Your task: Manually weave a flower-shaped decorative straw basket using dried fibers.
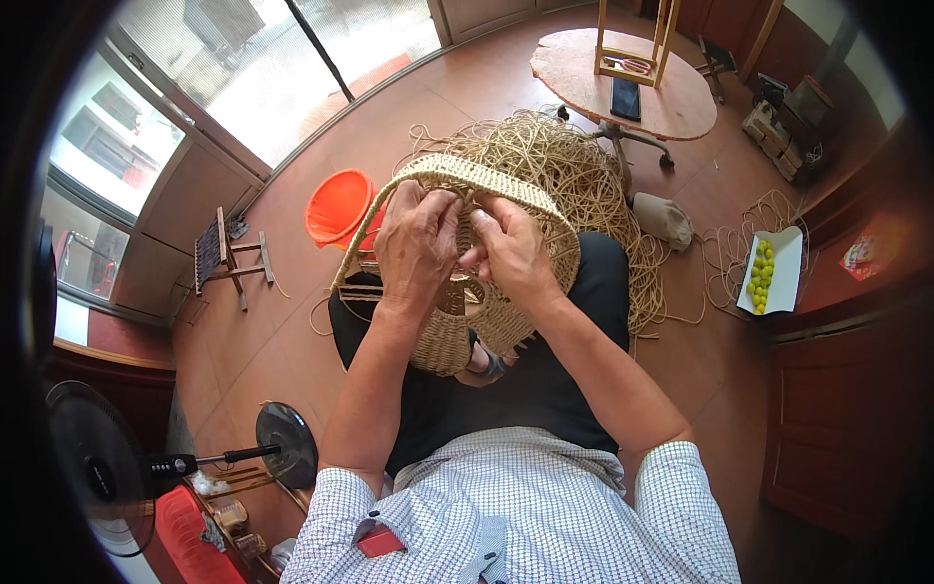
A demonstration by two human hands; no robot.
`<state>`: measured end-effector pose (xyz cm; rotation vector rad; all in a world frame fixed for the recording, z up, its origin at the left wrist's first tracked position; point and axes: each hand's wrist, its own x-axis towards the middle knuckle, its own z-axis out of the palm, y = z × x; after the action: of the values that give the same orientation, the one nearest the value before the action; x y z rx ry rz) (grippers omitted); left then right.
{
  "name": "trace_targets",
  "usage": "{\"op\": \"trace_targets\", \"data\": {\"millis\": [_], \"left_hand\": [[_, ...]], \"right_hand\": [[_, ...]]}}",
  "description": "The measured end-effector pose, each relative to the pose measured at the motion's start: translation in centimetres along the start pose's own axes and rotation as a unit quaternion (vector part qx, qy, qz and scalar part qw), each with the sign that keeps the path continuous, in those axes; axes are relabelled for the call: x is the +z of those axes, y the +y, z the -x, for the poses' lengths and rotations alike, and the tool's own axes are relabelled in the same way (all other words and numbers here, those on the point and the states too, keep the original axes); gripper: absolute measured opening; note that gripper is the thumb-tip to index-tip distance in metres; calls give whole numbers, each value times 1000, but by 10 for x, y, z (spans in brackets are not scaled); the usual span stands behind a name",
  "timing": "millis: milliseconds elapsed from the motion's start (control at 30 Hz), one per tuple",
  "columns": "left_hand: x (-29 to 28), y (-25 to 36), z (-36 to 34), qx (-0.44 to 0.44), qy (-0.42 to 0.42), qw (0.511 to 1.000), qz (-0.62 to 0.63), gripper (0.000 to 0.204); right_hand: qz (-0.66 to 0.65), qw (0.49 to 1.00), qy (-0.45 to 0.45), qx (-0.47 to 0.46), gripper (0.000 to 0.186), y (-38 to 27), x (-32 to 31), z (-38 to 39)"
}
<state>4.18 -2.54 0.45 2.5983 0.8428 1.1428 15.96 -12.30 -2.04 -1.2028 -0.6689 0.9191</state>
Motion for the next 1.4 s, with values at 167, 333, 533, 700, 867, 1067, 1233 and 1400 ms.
{"op": "trace_targets", "data": {"millis": [167, 333, 533, 700, 867, 1067, 1233, 1400], "left_hand": [[2, 1, -5, -19, -28, 999, -32, 16], [4, 2, -9, -15, -25, 998, -63, 17], [-4, 4, -7, -23, -39, 999, -26, 13], [-12, 2, 0, -15, -30, 998, 44, 10], [-11, -6, 6, 2, -26, 999, 39, 16], [-1, -17, 15, 81, 1, 997, -17, 29], [0, -20, 15, 88, -20, 995, -30, 36], [-4, -13, 14, 26, -45, 999, 16, 38]], "right_hand": [[-118, 992, 2, 32, 42, 10, 2, -8], [-114, 993, 5, 41, 40, 11, 9, -7], [-154, 986, 33, 47, 35, 5, 16, -4], [-217, 970, 79, 72, 30, 1, 23, -11], [-209, 964, 122, 113, 23, -6, 30, -13], [-189, 969, 114, 113, 20, -2, 29, -14], [-196, 970, 104, 101, 20, 2, 27, -13], [-209, 966, 84, 127, 18, -1, 21, -13]]}}
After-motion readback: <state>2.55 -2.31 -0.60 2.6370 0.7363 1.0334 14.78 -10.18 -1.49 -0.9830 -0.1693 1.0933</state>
